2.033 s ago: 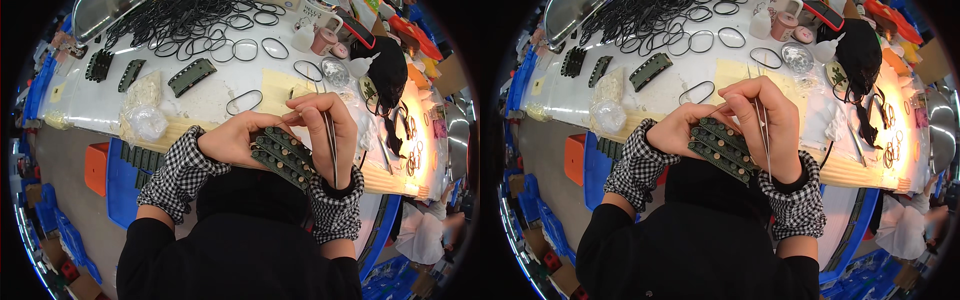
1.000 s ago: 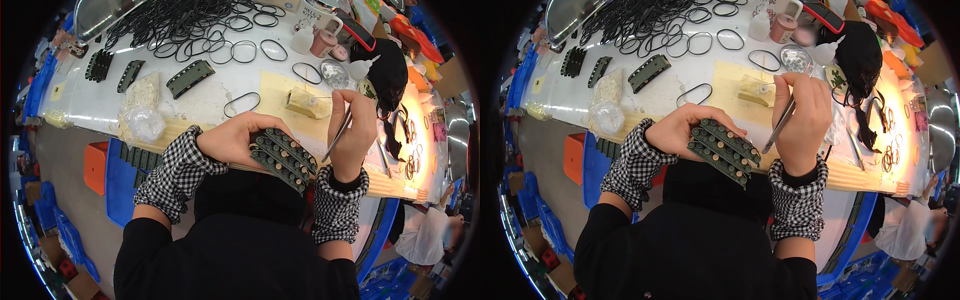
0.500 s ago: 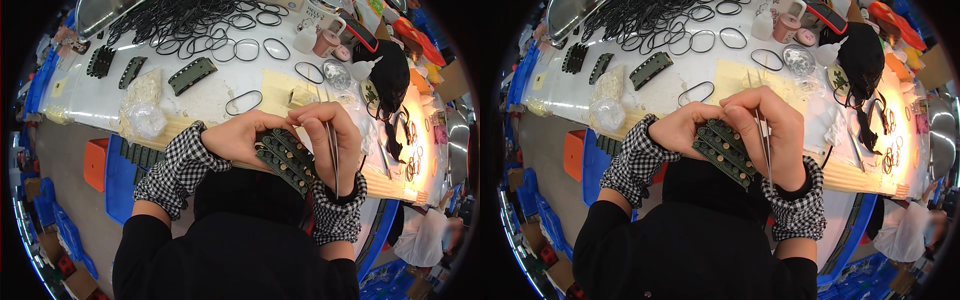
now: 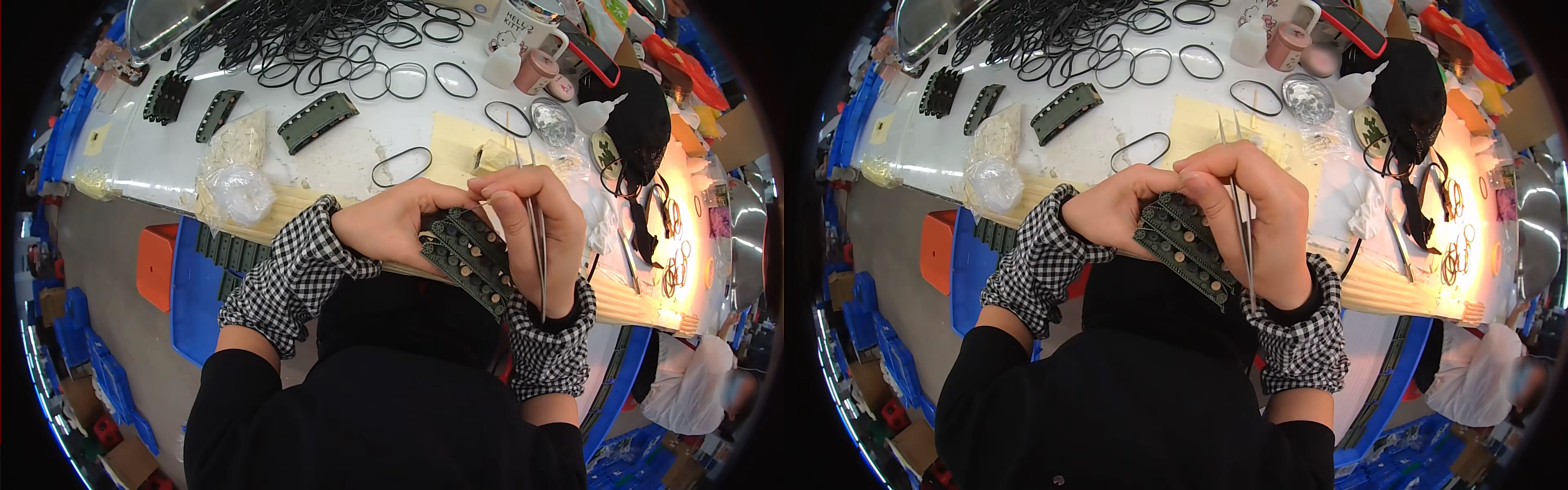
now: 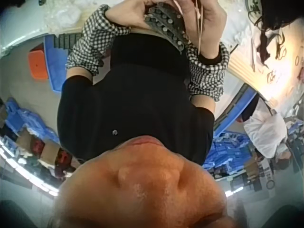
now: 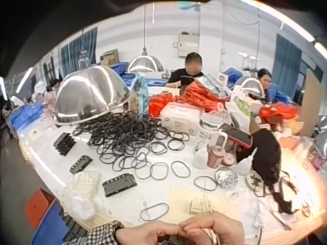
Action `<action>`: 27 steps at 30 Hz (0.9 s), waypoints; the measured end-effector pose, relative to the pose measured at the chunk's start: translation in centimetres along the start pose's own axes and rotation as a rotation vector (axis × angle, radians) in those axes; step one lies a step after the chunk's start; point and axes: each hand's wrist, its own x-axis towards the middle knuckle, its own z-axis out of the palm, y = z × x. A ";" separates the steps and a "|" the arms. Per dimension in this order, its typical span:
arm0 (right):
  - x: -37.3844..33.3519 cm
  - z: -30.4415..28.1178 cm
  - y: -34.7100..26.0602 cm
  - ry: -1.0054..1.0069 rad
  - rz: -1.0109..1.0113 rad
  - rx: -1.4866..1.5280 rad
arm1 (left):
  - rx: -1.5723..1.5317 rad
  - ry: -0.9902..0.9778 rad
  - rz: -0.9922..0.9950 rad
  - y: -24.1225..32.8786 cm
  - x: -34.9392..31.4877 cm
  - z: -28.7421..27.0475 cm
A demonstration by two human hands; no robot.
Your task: Manually assembling and preparing electronic battery packs by applying components using tweezers at a factory workbench.
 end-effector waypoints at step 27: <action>-0.2 0.4 -0.2 -0.140 -0.122 -0.060 | -0.005 0.055 -0.014 0.4 -0.1 0.1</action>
